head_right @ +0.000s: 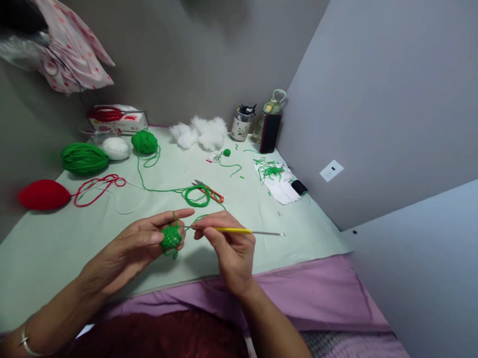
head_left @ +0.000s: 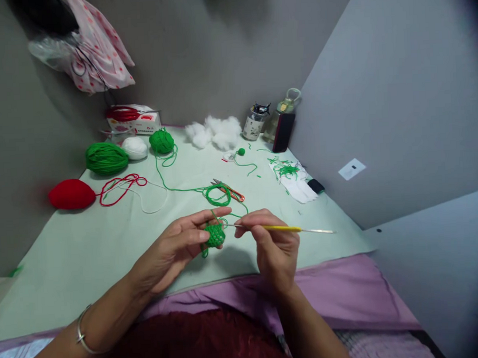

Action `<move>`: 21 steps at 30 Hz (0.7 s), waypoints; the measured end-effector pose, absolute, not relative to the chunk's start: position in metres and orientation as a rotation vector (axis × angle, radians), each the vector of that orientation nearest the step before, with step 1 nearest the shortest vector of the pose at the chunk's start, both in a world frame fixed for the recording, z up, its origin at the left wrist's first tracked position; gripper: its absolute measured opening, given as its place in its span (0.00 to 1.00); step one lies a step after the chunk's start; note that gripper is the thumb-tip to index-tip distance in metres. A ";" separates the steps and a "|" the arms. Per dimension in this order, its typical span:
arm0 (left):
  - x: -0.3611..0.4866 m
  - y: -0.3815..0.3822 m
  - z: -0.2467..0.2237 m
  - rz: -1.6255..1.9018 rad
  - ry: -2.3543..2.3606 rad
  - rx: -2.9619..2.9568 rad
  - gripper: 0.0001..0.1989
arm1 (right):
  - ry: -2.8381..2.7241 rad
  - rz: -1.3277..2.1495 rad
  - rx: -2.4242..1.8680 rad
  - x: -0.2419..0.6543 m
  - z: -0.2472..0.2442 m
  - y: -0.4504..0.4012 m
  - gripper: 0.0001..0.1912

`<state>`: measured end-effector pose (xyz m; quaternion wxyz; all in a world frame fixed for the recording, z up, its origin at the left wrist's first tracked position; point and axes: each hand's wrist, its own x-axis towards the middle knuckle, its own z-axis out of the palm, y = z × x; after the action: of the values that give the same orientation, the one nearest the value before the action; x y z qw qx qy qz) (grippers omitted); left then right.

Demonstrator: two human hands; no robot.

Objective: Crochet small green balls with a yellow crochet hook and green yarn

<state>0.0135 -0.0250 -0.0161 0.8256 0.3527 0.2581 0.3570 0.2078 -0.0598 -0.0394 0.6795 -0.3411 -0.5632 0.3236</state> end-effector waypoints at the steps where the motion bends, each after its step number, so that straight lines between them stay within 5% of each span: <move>1: 0.012 -0.024 -0.015 0.745 0.537 0.752 0.24 | -1.222 0.791 -0.759 0.208 -0.039 -0.059 0.08; 14: 0.009 -0.019 -0.010 0.779 0.625 1.127 0.26 | -0.961 1.148 -0.696 0.194 -0.022 -0.045 0.07; 18: 0.019 -0.007 0.010 0.980 0.708 1.421 0.33 | -1.039 1.035 -0.698 0.186 -0.008 -0.025 0.08; 21: 0.026 0.006 0.021 1.242 0.822 1.833 0.29 | -1.062 1.131 -0.671 0.182 0.002 -0.009 0.10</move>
<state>0.0264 0.0057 0.0211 0.3801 0.7180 0.3218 0.4863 0.1824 -0.0094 0.0023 0.6636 -0.2969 -0.4701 0.5006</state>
